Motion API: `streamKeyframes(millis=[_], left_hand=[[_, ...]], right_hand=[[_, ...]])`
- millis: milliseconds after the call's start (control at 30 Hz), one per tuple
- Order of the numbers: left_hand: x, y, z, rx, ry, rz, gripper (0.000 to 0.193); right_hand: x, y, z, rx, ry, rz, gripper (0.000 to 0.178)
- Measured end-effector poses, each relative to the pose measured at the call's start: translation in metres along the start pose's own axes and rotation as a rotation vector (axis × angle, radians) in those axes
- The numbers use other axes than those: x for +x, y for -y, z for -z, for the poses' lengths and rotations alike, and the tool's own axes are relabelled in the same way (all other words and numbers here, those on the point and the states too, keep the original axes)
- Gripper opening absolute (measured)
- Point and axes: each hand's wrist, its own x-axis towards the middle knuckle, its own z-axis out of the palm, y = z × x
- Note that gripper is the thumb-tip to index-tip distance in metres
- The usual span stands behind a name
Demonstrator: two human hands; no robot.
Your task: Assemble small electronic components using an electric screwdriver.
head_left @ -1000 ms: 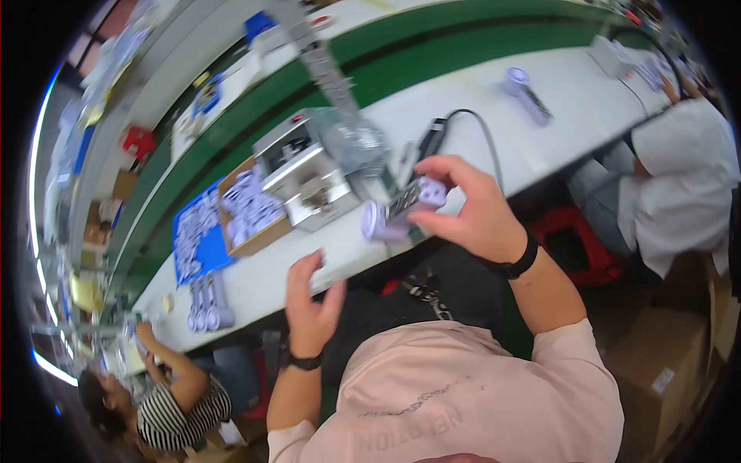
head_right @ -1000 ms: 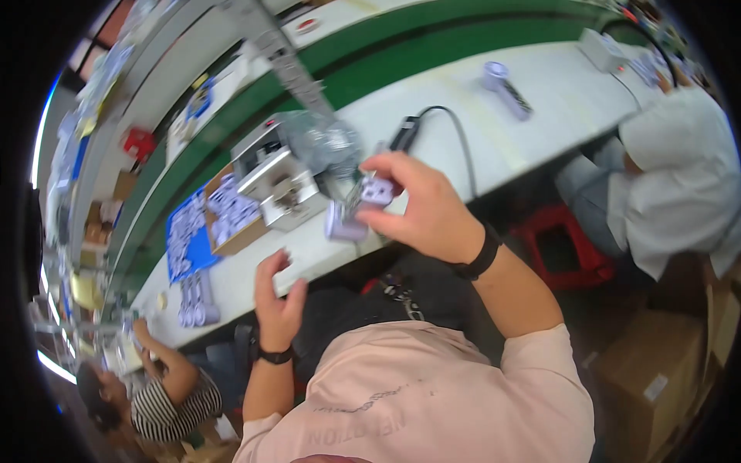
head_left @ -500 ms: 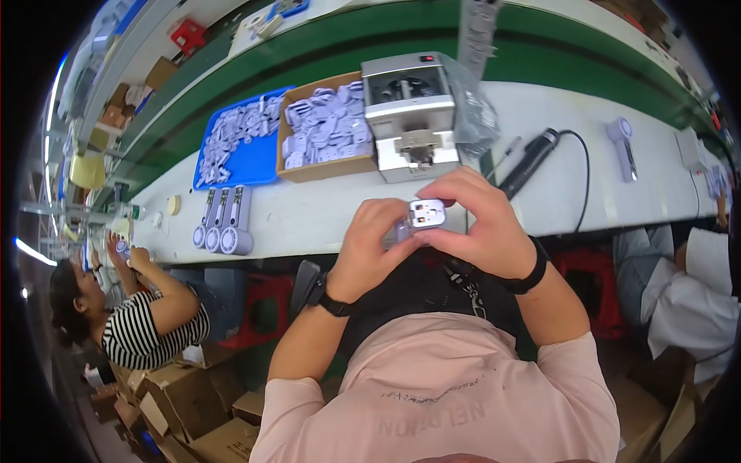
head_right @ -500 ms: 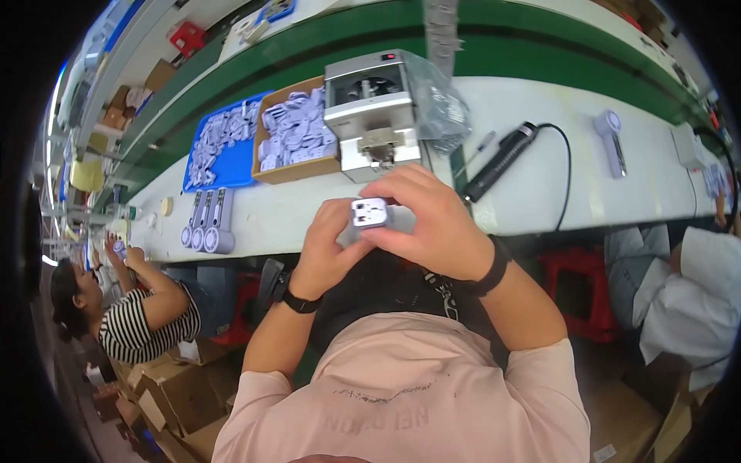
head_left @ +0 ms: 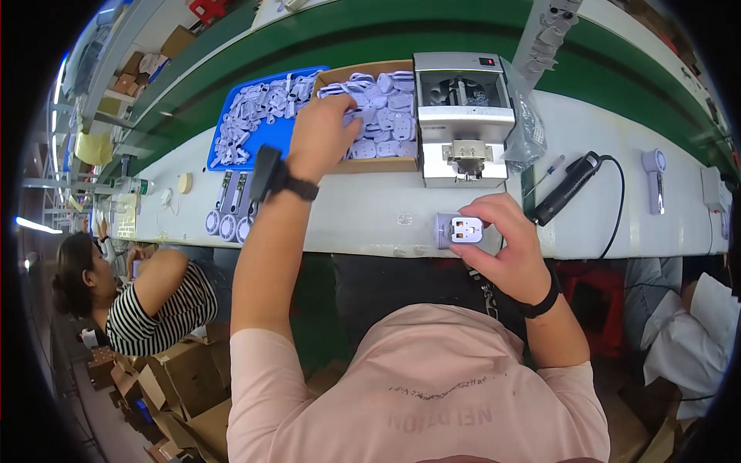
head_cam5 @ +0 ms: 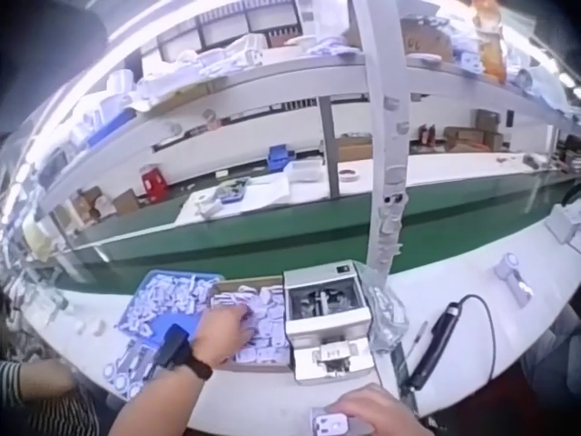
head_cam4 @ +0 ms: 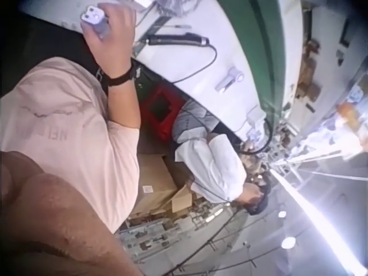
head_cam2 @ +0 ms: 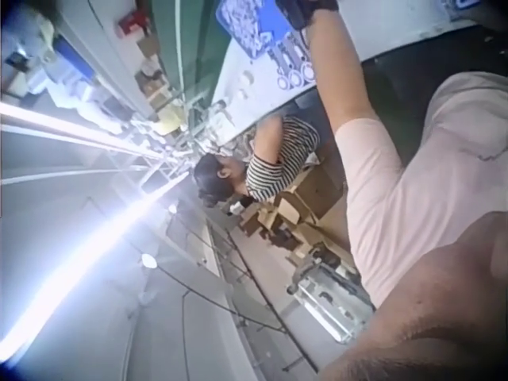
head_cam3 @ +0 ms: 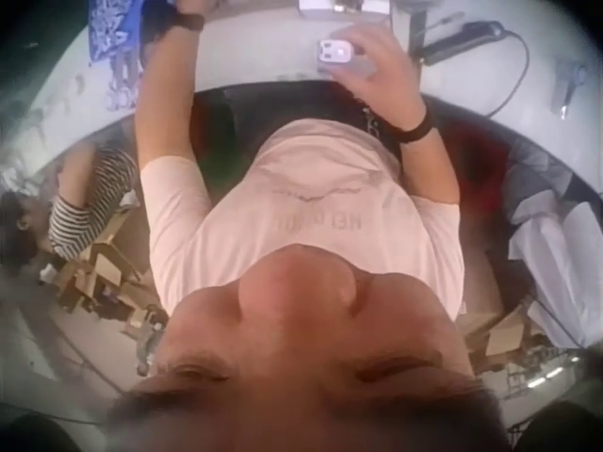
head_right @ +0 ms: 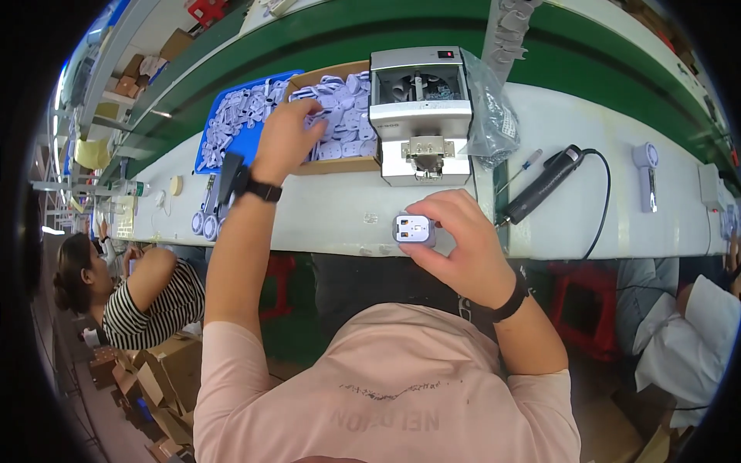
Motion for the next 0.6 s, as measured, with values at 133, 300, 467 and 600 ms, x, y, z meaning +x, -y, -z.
streamKeyframes(millis=[133,300,467,600], left_hand=[[0.027,0.004,-0.03,0.145,0.171,0.047,0.032],[0.019,-0.002,-0.02,-0.016,0.145,0.153,0.031],[-0.037,-0.058,0.015,-0.965,-0.099,0.297,0.035],[-0.109,-0.121,0.04,-0.909,-0.045,0.222,0.031]], right_hand=[[0.0,-0.001,0.0,-0.034,-0.021,0.002,0.044],[0.001,-0.005,0.004,-0.02,-0.018,-0.007,0.046],[0.0,-0.008,0.005,0.008,-0.008,-0.026,0.048],[0.002,-0.007,0.004,-0.006,0.016,-0.01,0.047]])
